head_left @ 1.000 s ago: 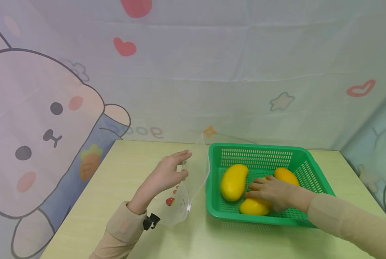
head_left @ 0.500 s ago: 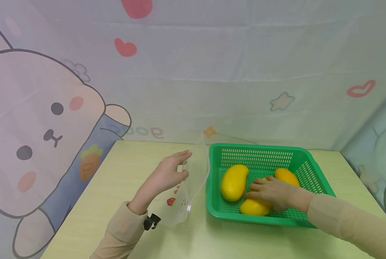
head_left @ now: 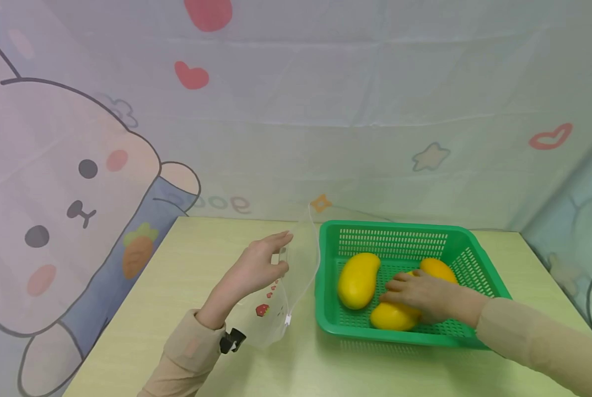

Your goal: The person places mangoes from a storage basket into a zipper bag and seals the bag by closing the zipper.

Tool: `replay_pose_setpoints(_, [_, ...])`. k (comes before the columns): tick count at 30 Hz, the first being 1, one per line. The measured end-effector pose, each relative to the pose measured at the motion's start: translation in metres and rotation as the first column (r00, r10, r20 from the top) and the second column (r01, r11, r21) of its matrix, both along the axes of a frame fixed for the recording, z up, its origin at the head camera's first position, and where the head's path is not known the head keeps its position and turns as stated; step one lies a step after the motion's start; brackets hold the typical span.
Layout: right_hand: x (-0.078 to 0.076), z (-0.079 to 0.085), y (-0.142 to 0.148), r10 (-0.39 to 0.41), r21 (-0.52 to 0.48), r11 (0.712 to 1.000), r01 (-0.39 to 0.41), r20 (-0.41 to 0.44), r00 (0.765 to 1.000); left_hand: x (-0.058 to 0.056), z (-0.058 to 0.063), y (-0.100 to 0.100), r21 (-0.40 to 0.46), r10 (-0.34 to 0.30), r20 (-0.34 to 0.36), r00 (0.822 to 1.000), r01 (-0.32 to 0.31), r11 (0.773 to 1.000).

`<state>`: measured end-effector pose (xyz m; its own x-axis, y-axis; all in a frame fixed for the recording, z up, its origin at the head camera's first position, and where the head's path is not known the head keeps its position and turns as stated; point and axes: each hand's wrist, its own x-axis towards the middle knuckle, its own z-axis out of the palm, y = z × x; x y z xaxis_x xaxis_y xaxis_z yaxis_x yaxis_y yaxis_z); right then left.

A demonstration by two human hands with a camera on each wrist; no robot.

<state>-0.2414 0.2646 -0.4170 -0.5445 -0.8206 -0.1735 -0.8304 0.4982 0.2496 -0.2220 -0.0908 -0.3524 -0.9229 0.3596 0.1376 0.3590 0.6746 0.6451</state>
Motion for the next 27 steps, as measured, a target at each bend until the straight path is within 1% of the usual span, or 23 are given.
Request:
replay_pose_setpoints(5, [0.000, 0.005, 0.002, -0.012, -0.043, 0.999, 0.013, 0.028, 1.000, 0.000, 0.001, 0.000, 0.001, 0.000, 0.004, 1.000, 0.000, 1.000])
replay_pose_setpoints(12, [0.004, 0.008, 0.006, -0.028, -0.101, 0.994, 0.035, 0.075, 0.997, -0.001, -0.002, 0.001, 0.002, -0.001, 0.011, 1.000, 0.001, 1.000])
replay_pose_setpoints(19, [0.010, 0.013, 0.009, -0.032, -0.197, 0.979, 0.052, 0.100, 0.994, -0.001, -0.003, 0.001, -0.007, 0.004, 0.000, 1.000, -0.004, 1.000])
replay_pose_setpoints(27, [0.013, 0.015, 0.011, -0.076, -0.240, 0.965, 0.104, 0.120, 0.990, -0.002, -0.004, 0.001, -0.007, 0.003, -0.002, 1.000, -0.003, 1.000])
